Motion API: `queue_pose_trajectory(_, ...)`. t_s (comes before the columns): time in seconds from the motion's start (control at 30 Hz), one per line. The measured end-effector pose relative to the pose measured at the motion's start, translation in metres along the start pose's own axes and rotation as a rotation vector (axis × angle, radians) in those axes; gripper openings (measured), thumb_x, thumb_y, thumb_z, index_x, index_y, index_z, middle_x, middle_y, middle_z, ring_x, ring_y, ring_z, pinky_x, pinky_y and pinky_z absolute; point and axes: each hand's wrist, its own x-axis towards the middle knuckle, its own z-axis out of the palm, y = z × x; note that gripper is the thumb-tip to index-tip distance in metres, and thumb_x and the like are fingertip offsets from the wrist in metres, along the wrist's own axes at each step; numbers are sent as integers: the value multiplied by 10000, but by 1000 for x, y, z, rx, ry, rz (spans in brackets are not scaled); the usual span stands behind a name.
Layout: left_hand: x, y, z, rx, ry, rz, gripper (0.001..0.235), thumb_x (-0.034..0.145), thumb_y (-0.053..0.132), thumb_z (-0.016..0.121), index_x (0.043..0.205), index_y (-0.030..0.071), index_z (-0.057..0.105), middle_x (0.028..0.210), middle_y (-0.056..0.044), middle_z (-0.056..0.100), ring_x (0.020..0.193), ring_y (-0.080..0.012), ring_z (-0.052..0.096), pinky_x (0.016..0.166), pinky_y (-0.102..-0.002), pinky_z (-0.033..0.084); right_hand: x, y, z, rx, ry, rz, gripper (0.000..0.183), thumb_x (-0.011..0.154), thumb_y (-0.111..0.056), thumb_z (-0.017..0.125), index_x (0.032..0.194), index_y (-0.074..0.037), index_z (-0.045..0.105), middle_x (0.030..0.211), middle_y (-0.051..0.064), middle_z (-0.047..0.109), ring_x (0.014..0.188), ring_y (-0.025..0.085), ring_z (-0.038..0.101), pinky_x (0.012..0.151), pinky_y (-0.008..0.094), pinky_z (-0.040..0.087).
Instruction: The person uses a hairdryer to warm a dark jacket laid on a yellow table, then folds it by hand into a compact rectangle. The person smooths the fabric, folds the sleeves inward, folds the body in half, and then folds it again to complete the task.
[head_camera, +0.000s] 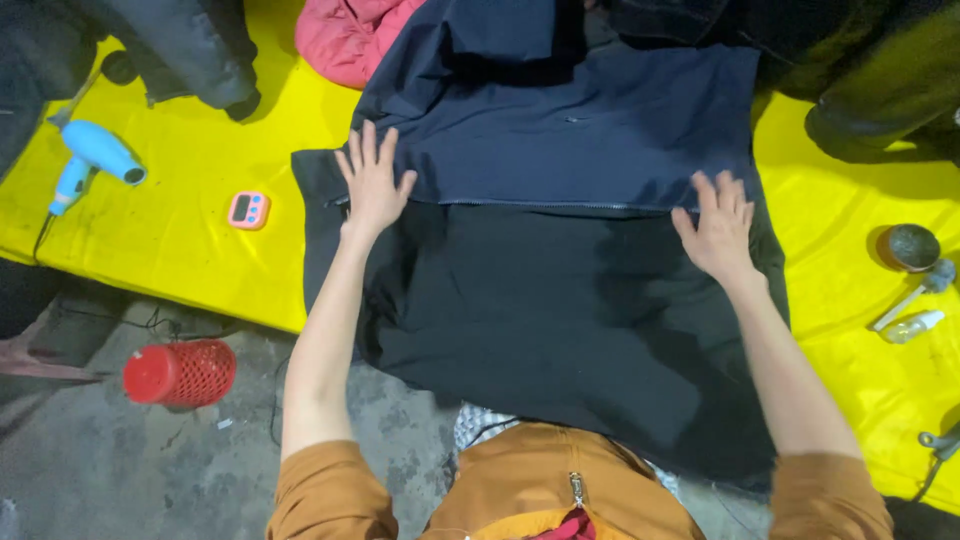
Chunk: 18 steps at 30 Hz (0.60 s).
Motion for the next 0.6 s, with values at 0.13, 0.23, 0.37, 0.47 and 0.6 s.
queue_pose_trajectory(0.13,-109,18,-104,-402,-274,124,652,1032,472,616,1588,198,414,1576,-176,444,1504,-419,333,1180,-723,165,-60,-62,-99,248,-511,-198,311,1027,-280,603,1243,-82,707,1211,209,718,1204,432,664,1020,564,499)
queue_pose_trajectory(0.23,-202,14,-160,-583,-281,26,432,1006,283,609,1386,76,599,1466,-74,618,1357,-203,575,1136,-345,407,-120,-66,-131,276,-874,-133,223,957,-381,626,858,-196,700,816,-70,756,769,57,646,775,271,523)
queue_pose_trajectory(0.37,-304,-12,-113,-515,-250,-741,464,1029,471,499,948,87,748,859,-47,788,868,-165,724,891,-326,503,-210,-43,-93,17,-776,-129,648,671,-592,910,1166,-283,628,970,-49,615,891,145,640,820,317,510)
queue_pose_trajectory(0.47,-322,-5,-66,-530,-339,-1033,631,976,625,417,1048,99,758,971,-80,792,945,-223,729,939,-367,504,-240,-37,-49,-153,-490,-297,689,680,-607,853,1210,-261,580,1060,-28,612,961,231,622,789,401,492)
queue_pose_trajectory(0.6,-318,5,-39,-976,-151,-997,603,1024,544,431,1126,42,749,923,-122,790,824,-197,757,758,-295,583,-249,-24,-48,112,-409,-372,175,907,-191,679,1080,-211,661,968,9,677,900,265,644,812,384,506)
